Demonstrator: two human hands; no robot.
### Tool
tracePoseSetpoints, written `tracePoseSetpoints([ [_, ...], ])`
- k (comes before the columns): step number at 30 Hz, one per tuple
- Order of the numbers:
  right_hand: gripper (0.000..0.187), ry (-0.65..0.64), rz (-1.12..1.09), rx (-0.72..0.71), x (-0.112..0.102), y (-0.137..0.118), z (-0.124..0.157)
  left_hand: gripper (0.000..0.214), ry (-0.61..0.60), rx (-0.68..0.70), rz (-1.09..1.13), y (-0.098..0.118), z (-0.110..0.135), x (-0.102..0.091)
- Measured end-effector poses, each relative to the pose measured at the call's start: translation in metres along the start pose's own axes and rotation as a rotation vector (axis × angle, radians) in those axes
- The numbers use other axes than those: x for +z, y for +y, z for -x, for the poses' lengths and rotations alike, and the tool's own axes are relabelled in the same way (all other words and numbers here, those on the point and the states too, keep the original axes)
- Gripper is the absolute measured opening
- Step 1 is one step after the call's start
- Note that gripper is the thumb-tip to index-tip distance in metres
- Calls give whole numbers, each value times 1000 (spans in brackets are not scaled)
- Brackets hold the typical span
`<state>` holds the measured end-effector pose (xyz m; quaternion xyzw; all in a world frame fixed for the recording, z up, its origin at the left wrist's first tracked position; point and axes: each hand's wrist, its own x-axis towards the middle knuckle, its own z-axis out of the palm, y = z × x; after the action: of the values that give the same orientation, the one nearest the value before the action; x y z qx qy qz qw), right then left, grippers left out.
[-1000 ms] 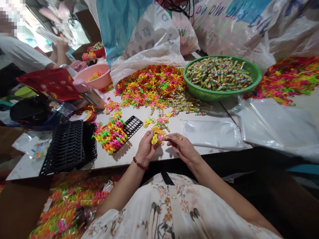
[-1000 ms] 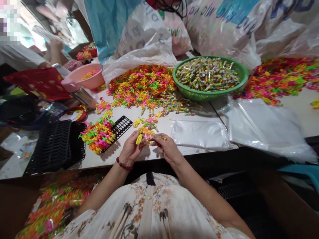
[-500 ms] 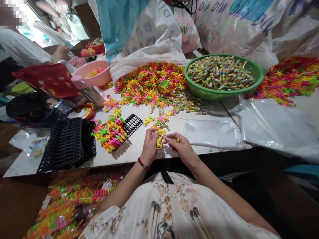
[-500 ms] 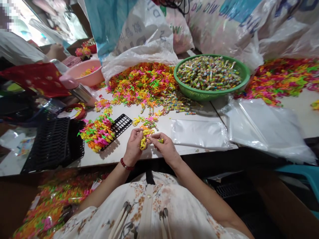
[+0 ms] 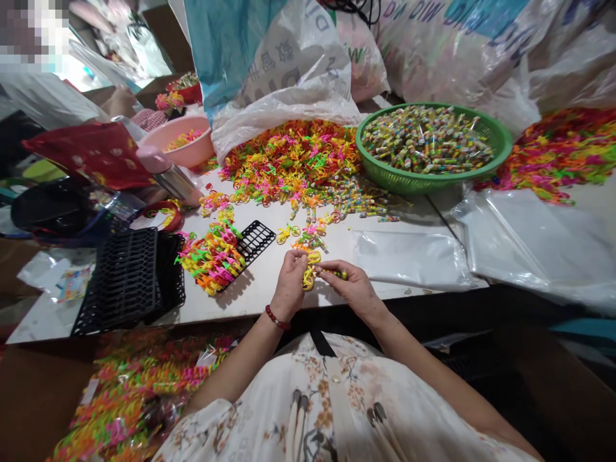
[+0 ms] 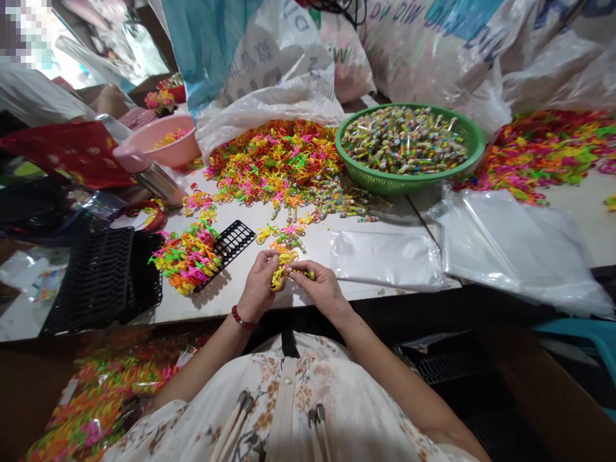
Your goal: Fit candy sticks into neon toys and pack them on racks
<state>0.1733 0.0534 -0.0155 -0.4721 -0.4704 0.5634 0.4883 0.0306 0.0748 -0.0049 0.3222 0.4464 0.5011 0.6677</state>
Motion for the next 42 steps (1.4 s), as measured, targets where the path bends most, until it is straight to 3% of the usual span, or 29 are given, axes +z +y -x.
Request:
tracePoseSetpoints([
  [7, 24, 0, 83, -110, -1, 6, 2, 32, 28, 48, -117, -3, -1, 0],
  [11, 20, -20, 158, -187, 1, 1, 3, 22, 82, 141, -324, 1, -1, -1],
  [14, 17, 12, 229, -252, 2, -3, 3, 17, 91, 138, -469, 6, -3, -1],
  [21, 19, 5, 347, -345, 7, -7, 9, 22, 13, 11, -288, 7, -10, 8],
  [26, 22, 42, 454, -351, -15, -7, 1, 18, 13, 160, -547, 8, -23, 13],
  [30, 27, 253, 763, -421, -52, -5, -17, 20, 130, 313, -759, 24, -54, 5],
  [33, 32, 342, 999, -416, -61, -9, -32, 15, 244, 355, -834, 40, -93, -5],
  [38, 27, 43, 1254, -277, -26, -16, -61, 8, 383, 369, -846, 57, -165, -9],
  [42, 21, -75, 1423, -119, -4, -14, -80, 20, 373, 338, -783, 60, -203, -3],
])
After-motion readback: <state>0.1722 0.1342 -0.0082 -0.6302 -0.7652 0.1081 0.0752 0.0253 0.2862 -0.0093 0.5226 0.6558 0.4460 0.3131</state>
